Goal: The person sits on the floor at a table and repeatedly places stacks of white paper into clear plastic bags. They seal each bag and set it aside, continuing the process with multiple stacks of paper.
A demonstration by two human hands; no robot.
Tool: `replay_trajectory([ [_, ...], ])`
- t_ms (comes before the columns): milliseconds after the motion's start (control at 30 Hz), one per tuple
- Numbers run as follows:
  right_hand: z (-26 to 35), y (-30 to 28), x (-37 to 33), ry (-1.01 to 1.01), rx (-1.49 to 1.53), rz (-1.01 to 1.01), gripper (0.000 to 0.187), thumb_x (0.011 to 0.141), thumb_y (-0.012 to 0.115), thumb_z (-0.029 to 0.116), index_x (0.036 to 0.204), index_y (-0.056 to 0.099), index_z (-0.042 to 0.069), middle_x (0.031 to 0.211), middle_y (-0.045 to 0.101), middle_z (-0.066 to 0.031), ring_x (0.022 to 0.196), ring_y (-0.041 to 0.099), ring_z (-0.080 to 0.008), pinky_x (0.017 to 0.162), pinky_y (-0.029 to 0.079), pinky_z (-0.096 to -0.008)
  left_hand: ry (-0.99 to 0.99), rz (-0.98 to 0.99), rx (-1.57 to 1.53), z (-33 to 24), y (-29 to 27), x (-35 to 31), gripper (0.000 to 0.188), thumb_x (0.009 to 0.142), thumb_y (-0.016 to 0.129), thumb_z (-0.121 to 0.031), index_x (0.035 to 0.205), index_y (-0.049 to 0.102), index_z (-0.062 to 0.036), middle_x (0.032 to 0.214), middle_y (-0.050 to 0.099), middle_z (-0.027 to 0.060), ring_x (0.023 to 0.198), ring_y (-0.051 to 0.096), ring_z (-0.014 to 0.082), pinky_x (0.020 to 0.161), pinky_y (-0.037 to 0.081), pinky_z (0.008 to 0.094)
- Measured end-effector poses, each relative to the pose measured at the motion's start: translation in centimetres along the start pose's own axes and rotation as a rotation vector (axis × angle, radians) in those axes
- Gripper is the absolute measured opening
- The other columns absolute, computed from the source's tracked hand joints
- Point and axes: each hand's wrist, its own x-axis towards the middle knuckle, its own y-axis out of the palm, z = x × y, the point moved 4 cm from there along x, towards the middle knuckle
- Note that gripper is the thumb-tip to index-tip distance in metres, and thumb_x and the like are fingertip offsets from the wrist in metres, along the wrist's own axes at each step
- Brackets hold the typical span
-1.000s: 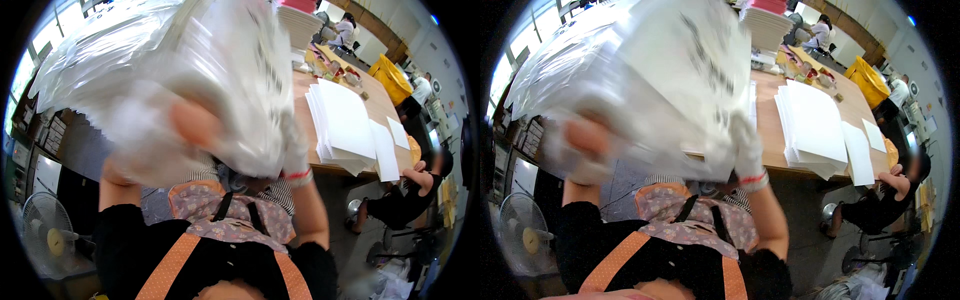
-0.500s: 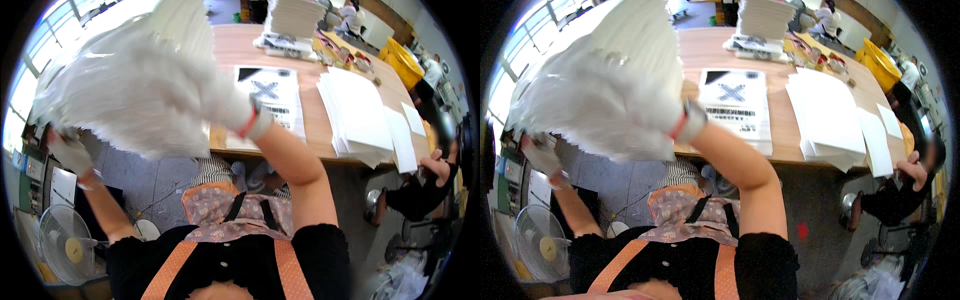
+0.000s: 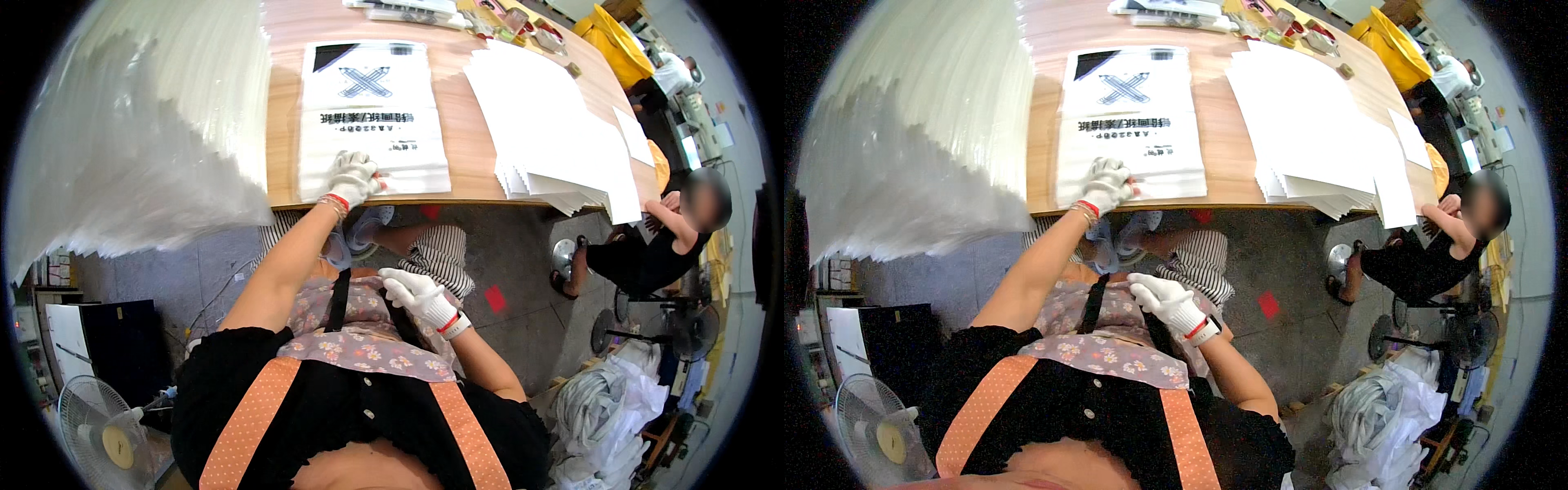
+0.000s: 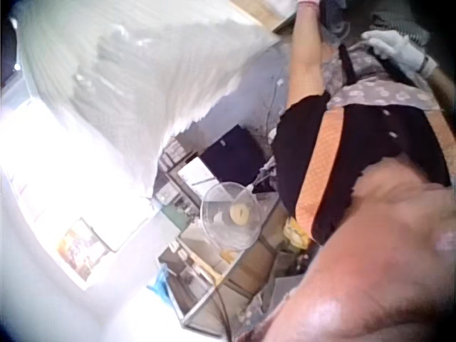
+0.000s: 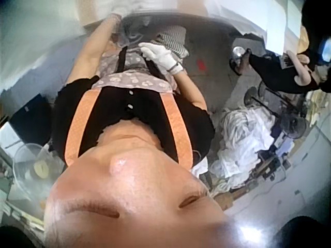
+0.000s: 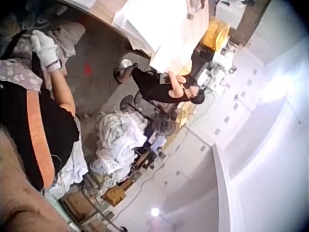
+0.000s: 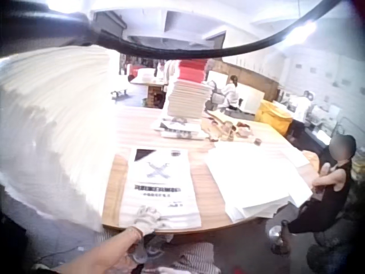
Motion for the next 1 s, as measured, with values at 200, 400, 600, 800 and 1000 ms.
replay_trajectory([
  [200,-1.4,-3.0,4.0,0.010,0.085,-0.072,0.035,0.094,0.054,0.025,0.120,0.057,0.002,0.089,0.067,-0.0059,0.070,0.062,-0.0117,0.064,0.051,-0.0240,-0.149,0.295,-0.330,1.8,-0.5,2.0,0.028,0.090,0.051,-0.032,0.093,0.065,-0.0078,0.077,0.064,0.0123,0.077,0.060,0.0282,0.073,0.048,0.0383],
  [400,2.4,-6.1,16.9,0.091,1.068,-0.328,0.037,0.091,0.059,0.023,0.119,0.055,-0.001,0.087,0.061,-0.0066,0.072,0.058,-0.0131,0.068,0.050,-0.0245,0.051,0.005,-0.234,0.5,-3.1,3.2,0.028,0.089,0.051,-0.030,0.080,0.062,-0.0057,0.065,0.060,0.0153,0.056,0.058,0.0224,0.054,0.046,0.0345],
  [600,2.3,-10.0,21.3,0.122,0.352,-0.392,0.041,0.084,0.067,0.027,0.114,0.058,0.002,0.098,0.062,-0.0110,0.090,0.059,-0.0222,0.079,0.050,-0.0341,0.426,-0.523,-0.291,2.2,-4.8,5.3,0.024,0.091,0.051,-0.023,0.078,0.062,-0.0061,0.070,0.064,0.0074,0.054,0.056,0.0165,0.053,0.047,0.0275],
  [800,7.8,-12.9,14.9,-0.716,-0.509,-1.069,0.015,0.071,0.071,0.005,0.079,0.059,0.003,0.098,0.062,-0.0123,0.101,0.055,-0.0338,0.085,0.046,-0.0414,-0.317,-0.157,-0.973,2.8,-7.6,9.2,0.020,0.093,0.054,-0.023,0.094,0.059,-0.0037,0.081,0.065,0.0026,0.062,0.054,0.0070,0.055,0.045,0.0191],
  [1000,7.1,-10.4,23.9,-0.475,-0.783,-0.843,0.025,0.079,0.061,0.007,0.105,0.060,0.004,0.101,0.059,-0.0188,0.096,0.057,-0.0337,0.084,0.047,-0.0392,0.032,-0.082,-0.964,-7.7,-13.8,8.3,0.031,0.088,0.059,-0.010,0.117,0.052,-0.0020,0.092,0.067,0.0069,0.070,0.053,0.0051,0.062,0.046,0.0202],
])
